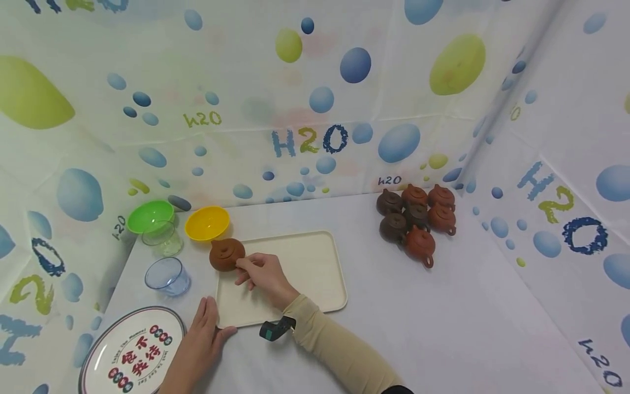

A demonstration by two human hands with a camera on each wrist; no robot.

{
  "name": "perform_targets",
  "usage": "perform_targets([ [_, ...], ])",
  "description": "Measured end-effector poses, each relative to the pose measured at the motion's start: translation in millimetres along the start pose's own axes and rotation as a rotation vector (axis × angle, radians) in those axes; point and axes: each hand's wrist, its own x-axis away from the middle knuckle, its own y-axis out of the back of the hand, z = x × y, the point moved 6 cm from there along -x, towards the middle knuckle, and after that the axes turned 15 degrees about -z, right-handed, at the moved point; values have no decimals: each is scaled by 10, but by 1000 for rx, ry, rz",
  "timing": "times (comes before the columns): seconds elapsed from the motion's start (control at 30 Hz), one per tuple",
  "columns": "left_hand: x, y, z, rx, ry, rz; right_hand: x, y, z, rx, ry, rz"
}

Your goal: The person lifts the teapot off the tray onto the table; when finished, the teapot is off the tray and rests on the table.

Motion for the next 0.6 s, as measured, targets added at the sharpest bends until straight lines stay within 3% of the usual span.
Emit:
perform_targets([
  [0.37,-2,-14,-8,25,-1,10,116,57,87,24,19,11],
  [0.6,9,2,-2,24,-31,-29,223,198,43,54,33,17],
])
